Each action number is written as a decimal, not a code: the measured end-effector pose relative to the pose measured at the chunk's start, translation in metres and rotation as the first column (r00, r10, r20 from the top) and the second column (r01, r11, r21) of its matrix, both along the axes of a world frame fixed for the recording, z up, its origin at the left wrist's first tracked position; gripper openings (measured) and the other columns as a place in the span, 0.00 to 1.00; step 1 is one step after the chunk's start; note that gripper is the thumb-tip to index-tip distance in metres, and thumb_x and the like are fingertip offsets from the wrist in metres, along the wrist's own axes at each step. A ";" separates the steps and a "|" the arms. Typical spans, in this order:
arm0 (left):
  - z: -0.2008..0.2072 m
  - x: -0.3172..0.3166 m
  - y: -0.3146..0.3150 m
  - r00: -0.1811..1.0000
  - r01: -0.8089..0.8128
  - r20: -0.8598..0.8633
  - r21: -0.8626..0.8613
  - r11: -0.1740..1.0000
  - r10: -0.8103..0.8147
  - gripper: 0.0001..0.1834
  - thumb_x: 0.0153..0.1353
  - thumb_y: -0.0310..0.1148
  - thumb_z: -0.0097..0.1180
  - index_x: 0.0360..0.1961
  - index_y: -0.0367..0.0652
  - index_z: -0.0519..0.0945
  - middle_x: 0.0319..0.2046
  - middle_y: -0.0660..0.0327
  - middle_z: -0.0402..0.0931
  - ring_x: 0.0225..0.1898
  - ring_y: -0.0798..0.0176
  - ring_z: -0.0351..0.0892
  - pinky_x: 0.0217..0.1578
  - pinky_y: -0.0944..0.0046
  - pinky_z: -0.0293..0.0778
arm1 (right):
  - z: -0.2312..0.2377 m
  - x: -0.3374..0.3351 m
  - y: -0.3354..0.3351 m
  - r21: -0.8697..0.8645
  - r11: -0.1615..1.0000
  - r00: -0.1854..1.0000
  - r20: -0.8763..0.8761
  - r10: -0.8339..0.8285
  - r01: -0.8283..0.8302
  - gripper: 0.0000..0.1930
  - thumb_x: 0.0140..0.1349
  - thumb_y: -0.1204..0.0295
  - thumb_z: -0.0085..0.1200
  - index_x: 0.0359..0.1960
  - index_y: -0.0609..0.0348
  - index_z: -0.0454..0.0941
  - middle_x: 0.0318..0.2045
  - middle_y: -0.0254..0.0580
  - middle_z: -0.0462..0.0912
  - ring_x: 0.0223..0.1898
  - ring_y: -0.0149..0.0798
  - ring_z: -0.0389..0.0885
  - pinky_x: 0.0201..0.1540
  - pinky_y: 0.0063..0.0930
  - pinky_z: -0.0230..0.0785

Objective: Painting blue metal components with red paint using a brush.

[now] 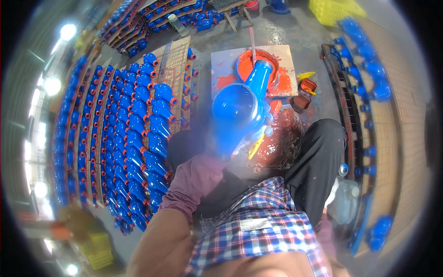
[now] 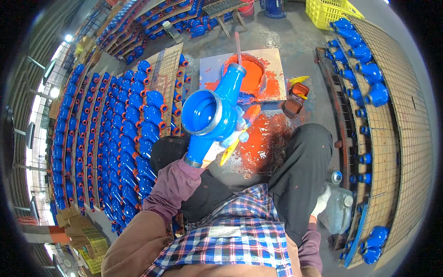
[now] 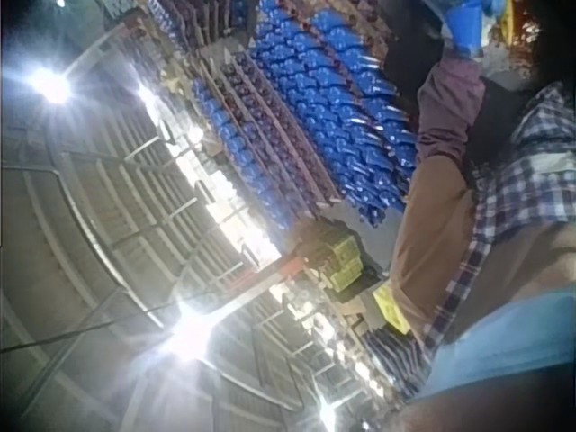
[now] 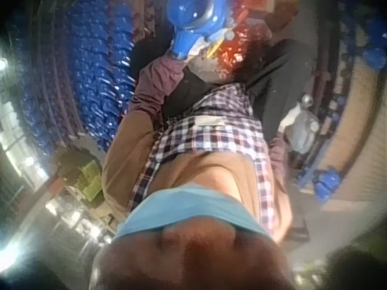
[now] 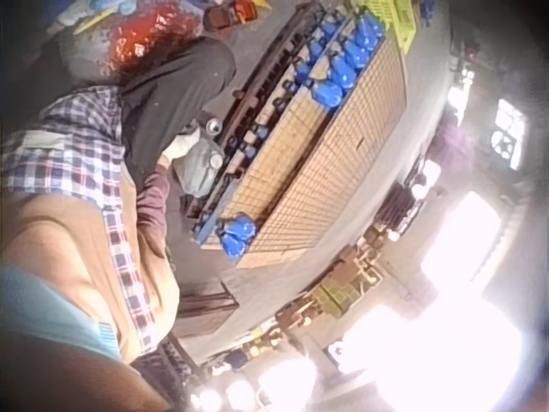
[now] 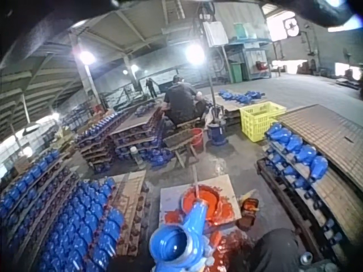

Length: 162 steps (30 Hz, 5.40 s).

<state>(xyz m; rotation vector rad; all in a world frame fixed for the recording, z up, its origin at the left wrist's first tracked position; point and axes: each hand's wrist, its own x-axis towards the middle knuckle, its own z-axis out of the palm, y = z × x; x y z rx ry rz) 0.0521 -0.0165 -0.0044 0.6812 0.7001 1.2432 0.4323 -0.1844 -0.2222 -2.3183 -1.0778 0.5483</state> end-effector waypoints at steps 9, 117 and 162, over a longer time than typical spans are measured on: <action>-0.003 -0.012 -0.006 0.990 0.041 0.143 -0.178 0.983 -0.016 0.21 0.67 0.37 0.53 0.59 0.41 0.70 0.45 0.52 0.77 0.33 0.62 0.77 0.33 0.65 0.75 | -0.040 0.051 0.099 -0.055 0.993 0.811 0.583 -0.054 0.105 0.47 0.53 0.57 0.65 0.69 0.59 0.51 0.61 0.60 0.67 0.60 0.57 0.70 0.59 0.42 0.68; -0.035 -0.030 0.007 0.837 0.145 0.543 -0.094 0.985 -0.071 0.30 0.71 0.50 0.32 0.59 0.37 0.70 0.53 0.49 0.74 0.53 0.53 0.77 0.57 0.55 0.73 | 0.342 -0.141 0.168 0.250 0.194 0.316 0.764 0.562 -0.949 0.32 0.41 0.68 0.64 0.55 0.37 0.76 0.26 0.38 0.71 0.23 0.37 0.75 0.23 0.32 0.68; -0.011 -0.007 0.026 0.720 0.086 0.694 -0.074 0.994 -0.011 0.30 0.68 0.57 0.36 0.55 0.44 0.72 0.50 0.54 0.75 0.49 0.55 0.76 0.54 0.52 0.71 | 0.271 -0.134 0.137 0.630 0.416 0.718 0.350 0.601 -0.655 0.15 0.54 0.77 0.60 0.45 0.58 0.81 0.40 0.47 0.81 0.41 0.48 0.81 0.45 0.34 0.74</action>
